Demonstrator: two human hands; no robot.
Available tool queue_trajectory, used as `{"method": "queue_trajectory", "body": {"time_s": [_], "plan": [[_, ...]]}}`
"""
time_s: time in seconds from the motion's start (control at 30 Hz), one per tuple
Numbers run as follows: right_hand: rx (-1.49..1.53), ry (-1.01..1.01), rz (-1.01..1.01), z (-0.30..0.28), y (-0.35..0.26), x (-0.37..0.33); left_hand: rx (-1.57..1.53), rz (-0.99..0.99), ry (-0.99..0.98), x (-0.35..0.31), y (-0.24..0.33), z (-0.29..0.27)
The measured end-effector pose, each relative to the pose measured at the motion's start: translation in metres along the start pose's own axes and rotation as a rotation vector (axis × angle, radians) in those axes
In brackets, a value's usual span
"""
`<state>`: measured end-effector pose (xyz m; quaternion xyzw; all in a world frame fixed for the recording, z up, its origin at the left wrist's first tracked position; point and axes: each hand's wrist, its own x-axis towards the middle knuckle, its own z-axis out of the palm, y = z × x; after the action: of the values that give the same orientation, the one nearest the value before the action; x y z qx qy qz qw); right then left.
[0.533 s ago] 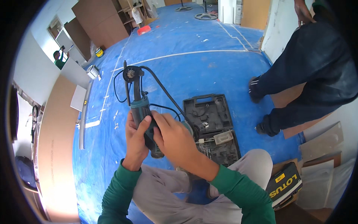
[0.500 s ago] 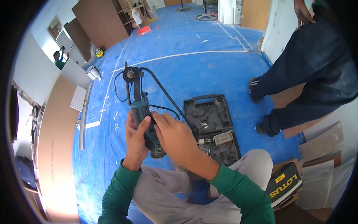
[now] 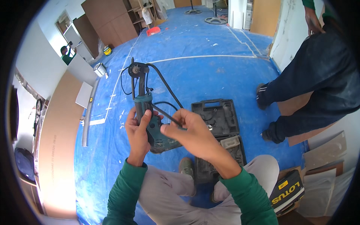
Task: The person wraps a power cord around a drill, places the drill into a plastic carrying case, and closes the case by securing the latches.
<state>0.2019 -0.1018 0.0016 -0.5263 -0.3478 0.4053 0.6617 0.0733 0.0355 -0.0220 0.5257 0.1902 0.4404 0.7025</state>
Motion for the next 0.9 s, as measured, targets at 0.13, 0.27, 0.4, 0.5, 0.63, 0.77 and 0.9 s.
{"method": "queue_trajectory", "body": {"time_s": [0.13, 0.27, 0.4, 0.5, 0.63, 0.77, 0.9], "plan": [[-0.283, -0.239, 0.024, 0.019, -0.044, -0.023, 0.115, 0.05, 0.009, 0.004, -0.008, -0.017], [-0.497, -0.28, -0.217, 0.027, -0.044, -0.041, 0.1, 0.013, 0.095, 0.011, -0.01, -0.023], [-0.565, -0.295, -0.421, 0.03, -0.02, -0.087, 0.021, 0.021, 0.079, 0.014, -0.004, -0.027], [-0.538, -0.318, -0.427, 0.035, 0.006, -0.124, -0.002, 0.018, 0.066, 0.012, -0.001, -0.027], [-0.482, 0.254, -0.352, 0.05, 0.025, -0.159, -0.036, 0.025, 0.057, 0.006, 0.008, -0.021], [0.256, 0.425, 0.188, 0.064, 0.09, -0.177, -0.047, 0.119, 0.05, 0.0, 0.016, -0.008], [0.457, 0.416, 0.33, 0.065, 0.06, -0.158, -0.057, 0.136, 0.09, 0.0, 0.018, -0.005]]}}
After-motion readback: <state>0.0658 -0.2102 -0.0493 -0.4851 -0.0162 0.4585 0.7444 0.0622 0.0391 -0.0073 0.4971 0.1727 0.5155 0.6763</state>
